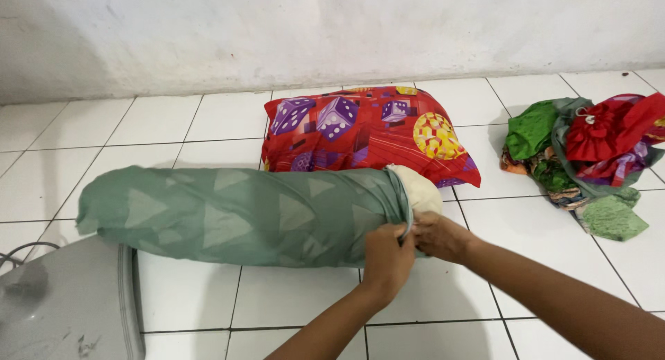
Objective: The person inserts a cylindrical pillow into a green geometric-patterned pillowcase on the floor. They align the pillow with the case opening, push it in using both hands, adjust the fabric along the length, and tie the drawstring to close the case.
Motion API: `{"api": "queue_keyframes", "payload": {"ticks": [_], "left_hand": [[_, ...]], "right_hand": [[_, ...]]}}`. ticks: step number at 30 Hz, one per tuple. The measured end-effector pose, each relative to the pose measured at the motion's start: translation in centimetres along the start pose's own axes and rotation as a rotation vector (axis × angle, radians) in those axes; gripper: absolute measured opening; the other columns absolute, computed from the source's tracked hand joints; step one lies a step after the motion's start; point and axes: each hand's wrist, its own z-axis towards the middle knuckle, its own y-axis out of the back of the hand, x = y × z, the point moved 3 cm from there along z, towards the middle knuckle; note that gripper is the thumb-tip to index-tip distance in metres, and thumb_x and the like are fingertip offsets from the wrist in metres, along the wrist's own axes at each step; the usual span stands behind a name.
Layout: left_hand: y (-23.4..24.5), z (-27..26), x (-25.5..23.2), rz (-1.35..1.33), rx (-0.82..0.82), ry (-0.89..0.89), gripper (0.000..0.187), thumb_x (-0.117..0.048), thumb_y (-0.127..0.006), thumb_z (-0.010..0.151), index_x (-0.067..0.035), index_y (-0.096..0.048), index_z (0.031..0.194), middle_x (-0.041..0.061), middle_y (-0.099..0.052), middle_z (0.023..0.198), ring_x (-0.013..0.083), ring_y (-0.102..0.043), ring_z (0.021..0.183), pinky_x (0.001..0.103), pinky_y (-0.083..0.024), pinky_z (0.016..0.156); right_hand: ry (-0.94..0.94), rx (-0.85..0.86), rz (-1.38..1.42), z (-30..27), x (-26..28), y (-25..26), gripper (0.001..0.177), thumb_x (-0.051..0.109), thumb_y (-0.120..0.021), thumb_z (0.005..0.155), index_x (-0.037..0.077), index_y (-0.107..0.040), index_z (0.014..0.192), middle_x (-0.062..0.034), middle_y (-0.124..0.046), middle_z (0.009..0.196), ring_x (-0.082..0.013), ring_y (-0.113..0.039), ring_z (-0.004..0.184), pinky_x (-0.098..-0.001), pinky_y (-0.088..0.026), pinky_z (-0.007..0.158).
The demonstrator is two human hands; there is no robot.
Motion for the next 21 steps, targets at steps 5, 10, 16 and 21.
{"api": "queue_keyframes", "payload": {"ticks": [5,10,16,21], "left_hand": [[-0.9,0.3,1.5,0.095,0.044,0.127,0.030,-0.016,-0.070,0.095,0.006,-0.062,0.076,0.022,-0.065,0.073,0.0350,-0.061,0.065,0.042,-0.047,0.065],[-1.3,2.4,1.9,-0.012,-0.146,0.235,0.024,-0.017,-0.075,0.080,0.004,-0.066,0.075,0.016,-0.069,0.071,0.0255,-0.063,0.064,0.040,-0.050,0.061],[-2.0,6.2,3.2,-0.195,0.069,0.535,0.037,-0.030,-0.083,0.083,0.003,-0.069,0.087,0.011,-0.070,0.078,0.0177,-0.067,0.069,0.038,-0.054,0.067],[-3.2,6.5,2.5,0.072,0.176,0.487,0.029,-0.033,-0.071,0.090,-0.005,-0.078,0.094,0.016,-0.075,0.085,0.0317,-0.072,0.079,0.047,-0.056,0.075]], "right_hand": [[0.212,-0.620,0.346,-5.8,-2.5,5.3,0.026,0.020,-0.063,0.091,0.020,-0.067,0.116,-0.0058,-0.060,0.129,-0.0290,-0.049,0.134,-0.0502,-0.035,0.115],[-0.488,-0.884,0.727,-6.6,-4.5,6.7,0.063,0.028,-0.075,0.073,-0.001,-0.051,0.123,-0.0254,-0.051,0.134,-0.0394,-0.046,0.125,-0.0526,-0.036,0.108],[-0.714,-0.451,1.670,-1.3,-5.8,-0.9,0.131,0.012,-0.086,0.063,-0.006,0.012,0.148,-0.0356,-0.055,0.131,-0.0474,-0.052,0.128,-0.0479,-0.043,0.111],[-0.434,-0.672,1.360,1.6,-3.7,-1.2,0.091,0.010,-0.096,0.054,0.003,-0.048,0.131,-0.0322,-0.052,0.128,-0.0430,-0.061,0.113,-0.0422,-0.050,0.099]]}}
